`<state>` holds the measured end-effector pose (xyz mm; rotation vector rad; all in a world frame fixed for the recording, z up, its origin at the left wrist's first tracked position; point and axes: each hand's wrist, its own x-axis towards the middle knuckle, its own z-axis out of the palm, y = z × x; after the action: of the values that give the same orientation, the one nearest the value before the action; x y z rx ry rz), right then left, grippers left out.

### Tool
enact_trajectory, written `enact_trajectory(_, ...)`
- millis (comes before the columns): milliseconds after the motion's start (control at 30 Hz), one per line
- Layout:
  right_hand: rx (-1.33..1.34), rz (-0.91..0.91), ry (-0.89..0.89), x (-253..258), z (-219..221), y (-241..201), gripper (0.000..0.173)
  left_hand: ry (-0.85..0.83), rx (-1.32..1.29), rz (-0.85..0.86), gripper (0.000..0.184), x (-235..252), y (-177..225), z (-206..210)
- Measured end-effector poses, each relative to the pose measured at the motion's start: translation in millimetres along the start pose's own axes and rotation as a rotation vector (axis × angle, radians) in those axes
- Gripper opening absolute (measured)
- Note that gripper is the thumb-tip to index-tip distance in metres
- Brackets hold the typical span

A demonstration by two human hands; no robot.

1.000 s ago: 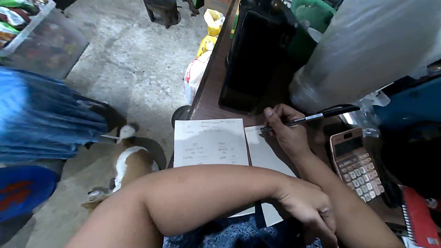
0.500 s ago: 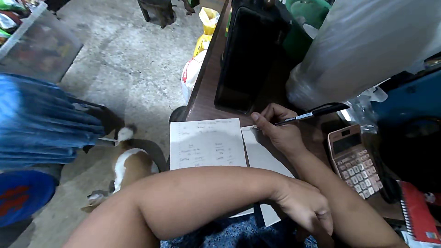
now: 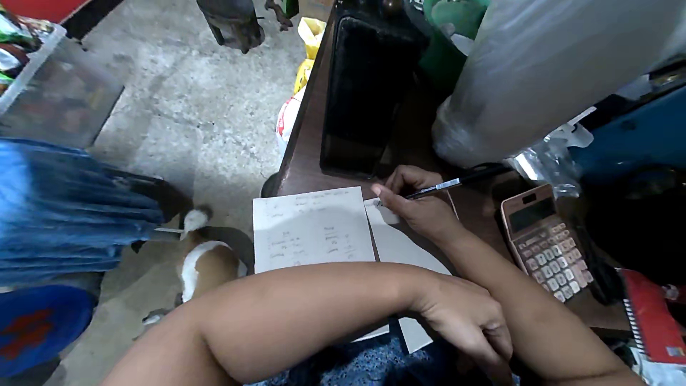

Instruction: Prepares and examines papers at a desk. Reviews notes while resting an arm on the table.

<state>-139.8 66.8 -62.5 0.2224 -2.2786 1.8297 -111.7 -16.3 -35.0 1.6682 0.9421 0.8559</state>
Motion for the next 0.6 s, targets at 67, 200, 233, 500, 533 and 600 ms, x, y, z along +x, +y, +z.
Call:
enact_trajectory(67,0.003,-0.011,-0.001,0.0,-0.1,1.3,0.027,-0.006,-0.018,0.0,0.024,0.3,-0.6,-0.7)
enact_trajectory(200,-0.01,-0.009,0.011,-0.1,0.4,1.2,0.028,-0.019,-0.048,0.015,0.025,1.0,-2.3,-0.9)
enact_trajectory(233,-0.016,-0.01,0.017,0.0,0.5,0.9,0.028,-0.024,-0.049,0.013,0.025,1.2,-2.4,-1.1)
enact_trajectory(500,-0.033,-0.019,0.023,0.5,0.4,1.7,0.029,-0.021,-0.038,0.013,0.026,1.8,-3.5,-1.1)
enact_trajectory(533,-0.037,-0.019,0.023,0.4,0.4,1.3,0.029,-0.025,-0.038,0.009,0.026,1.9,-3.2,-1.4)
enact_trajectory(600,-0.047,-0.019,0.024,0.3,0.5,0.9,0.03,-0.018,-0.041,0.016,0.026,1.7,-3.7,-1.1)
